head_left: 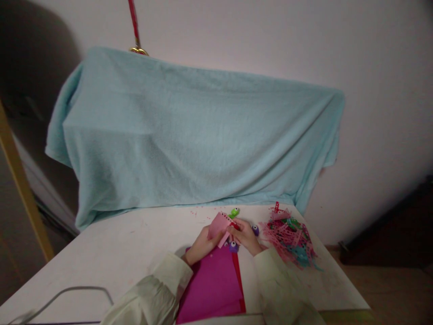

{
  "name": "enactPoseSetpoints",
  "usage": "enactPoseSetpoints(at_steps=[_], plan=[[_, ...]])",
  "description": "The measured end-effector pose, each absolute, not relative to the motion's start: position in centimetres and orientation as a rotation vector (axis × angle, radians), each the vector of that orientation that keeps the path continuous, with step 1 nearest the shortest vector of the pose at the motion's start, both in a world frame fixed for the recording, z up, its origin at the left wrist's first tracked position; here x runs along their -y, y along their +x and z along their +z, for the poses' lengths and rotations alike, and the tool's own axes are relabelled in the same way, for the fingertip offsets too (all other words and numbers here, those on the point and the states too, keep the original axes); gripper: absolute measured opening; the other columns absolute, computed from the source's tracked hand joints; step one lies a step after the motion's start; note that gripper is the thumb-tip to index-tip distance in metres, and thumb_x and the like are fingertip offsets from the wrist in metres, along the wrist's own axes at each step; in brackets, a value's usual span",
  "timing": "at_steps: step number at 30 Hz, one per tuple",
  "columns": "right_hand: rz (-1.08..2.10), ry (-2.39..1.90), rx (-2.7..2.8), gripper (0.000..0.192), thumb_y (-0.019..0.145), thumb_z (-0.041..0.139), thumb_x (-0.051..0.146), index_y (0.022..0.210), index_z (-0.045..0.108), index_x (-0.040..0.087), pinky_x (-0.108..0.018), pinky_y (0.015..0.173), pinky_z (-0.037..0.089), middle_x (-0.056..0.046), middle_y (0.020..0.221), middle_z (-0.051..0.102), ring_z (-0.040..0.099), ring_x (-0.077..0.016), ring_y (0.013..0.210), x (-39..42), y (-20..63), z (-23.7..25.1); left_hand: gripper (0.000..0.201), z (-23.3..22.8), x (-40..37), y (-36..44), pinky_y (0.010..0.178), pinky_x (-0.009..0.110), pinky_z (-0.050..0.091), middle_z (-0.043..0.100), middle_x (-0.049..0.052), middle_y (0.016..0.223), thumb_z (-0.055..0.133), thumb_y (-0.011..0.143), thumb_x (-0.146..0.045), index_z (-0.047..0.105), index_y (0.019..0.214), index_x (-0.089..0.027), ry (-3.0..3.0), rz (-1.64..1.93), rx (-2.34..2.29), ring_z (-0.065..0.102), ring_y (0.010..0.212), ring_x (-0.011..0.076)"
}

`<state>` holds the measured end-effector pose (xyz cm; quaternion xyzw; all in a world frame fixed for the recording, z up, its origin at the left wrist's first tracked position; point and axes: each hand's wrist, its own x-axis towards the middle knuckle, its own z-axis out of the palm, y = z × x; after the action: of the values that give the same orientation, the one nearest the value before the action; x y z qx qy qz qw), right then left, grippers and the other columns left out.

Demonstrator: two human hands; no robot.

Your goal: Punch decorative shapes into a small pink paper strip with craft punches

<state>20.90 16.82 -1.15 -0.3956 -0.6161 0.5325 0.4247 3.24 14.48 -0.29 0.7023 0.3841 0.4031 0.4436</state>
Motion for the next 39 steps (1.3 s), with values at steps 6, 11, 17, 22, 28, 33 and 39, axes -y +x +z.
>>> enactPoseSetpoints(at_steps=[6,11,17,22,28,33,39], plan=[[1.339,-0.934,1.5,0.032,0.079,0.057,0.048,0.08,0.052,0.017,-0.018,0.031,0.018,0.004,0.05,0.056,0.032,-0.0039,0.03,-16.78,20.85,-0.76,0.045,-0.33,-14.48,3.29,0.059,0.025,0.046,0.064,0.006,0.074,0.042,0.086,-0.05,0.061,0.084,-0.01,1.71,1.041,-1.006,0.055,0.065,0.0152],[1.346,-0.928,1.481,0.035,0.082,0.05,0.052,0.085,0.051,0.017,-0.017,0.031,0.017,0.004,0.049,0.056,0.034,-0.0042,0.028,-17.01,20.82,-0.88,0.042,-0.31,-14.46,3.35,0.057,0.024,0.044,0.062,0.003,0.07,0.042,0.087,-0.048,0.06,0.079,-0.011,1.717,1.059,-1.037,0.053,0.062,0.0141],[1.377,-0.911,1.525,0.035,0.081,0.052,0.052,0.085,0.05,0.018,-0.018,0.032,0.019,0.004,0.052,0.056,0.034,-0.0041,0.03,-16.98,20.89,-0.78,0.043,-0.06,-14.41,3.3,0.056,0.023,0.042,0.062,0.003,0.068,0.041,0.086,-0.05,0.06,0.078,-0.012,1.714,1.068,-1.082,0.052,0.062,0.0144],[1.365,-0.905,1.584,0.031,0.08,0.057,0.048,0.082,0.051,0.017,-0.018,0.035,0.024,0.003,0.058,0.057,0.037,-0.0048,0.037,-16.7,20.94,-0.51,0.046,0.46,-14.25,3.32,0.059,0.023,0.043,0.065,0.006,0.073,0.039,0.087,-0.05,0.061,0.08,-0.01,1.734,1.067,-1.072,0.054,0.064,0.0158],[1.351,-0.926,1.556,0.032,0.081,0.054,0.049,0.084,0.05,0.017,-0.018,0.035,0.023,0.002,0.06,0.058,0.036,-0.0046,0.036,-16.84,20.82,-0.67,0.047,0.49,-14.25,3.38,0.059,0.024,0.043,0.065,0.006,0.072,0.04,0.086,-0.051,0.062,0.079,-0.01,1.729,1.095,-1.107,0.055,0.064,0.0164],[1.357,-0.917,1.541,0.033,0.081,0.054,0.05,0.084,0.05,0.018,-0.019,0.036,0.024,0.002,0.06,0.058,0.037,-0.0048,0.036,-16.9,20.78,-0.73,0.045,0.33,-14.37,3.37,0.06,0.024,0.043,0.065,0.005,0.074,0.04,0.087,-0.05,0.061,0.08,-0.01,1.737,1.1,-1.097,0.055,0.064,0.0158],[1.338,-0.911,1.527,0.034,0.075,0.06,0.051,0.082,0.051,0.018,-0.019,0.037,0.027,0.005,0.059,0.052,0.038,-0.0051,0.038,-17.03,20.86,-0.88,0.047,-0.19,-14.57,3.36,0.06,0.025,0.045,0.066,0.007,0.075,0.042,0.085,-0.051,0.063,0.085,-0.009,1.714,1.077,-1.107,0.057,0.068,0.0181]])
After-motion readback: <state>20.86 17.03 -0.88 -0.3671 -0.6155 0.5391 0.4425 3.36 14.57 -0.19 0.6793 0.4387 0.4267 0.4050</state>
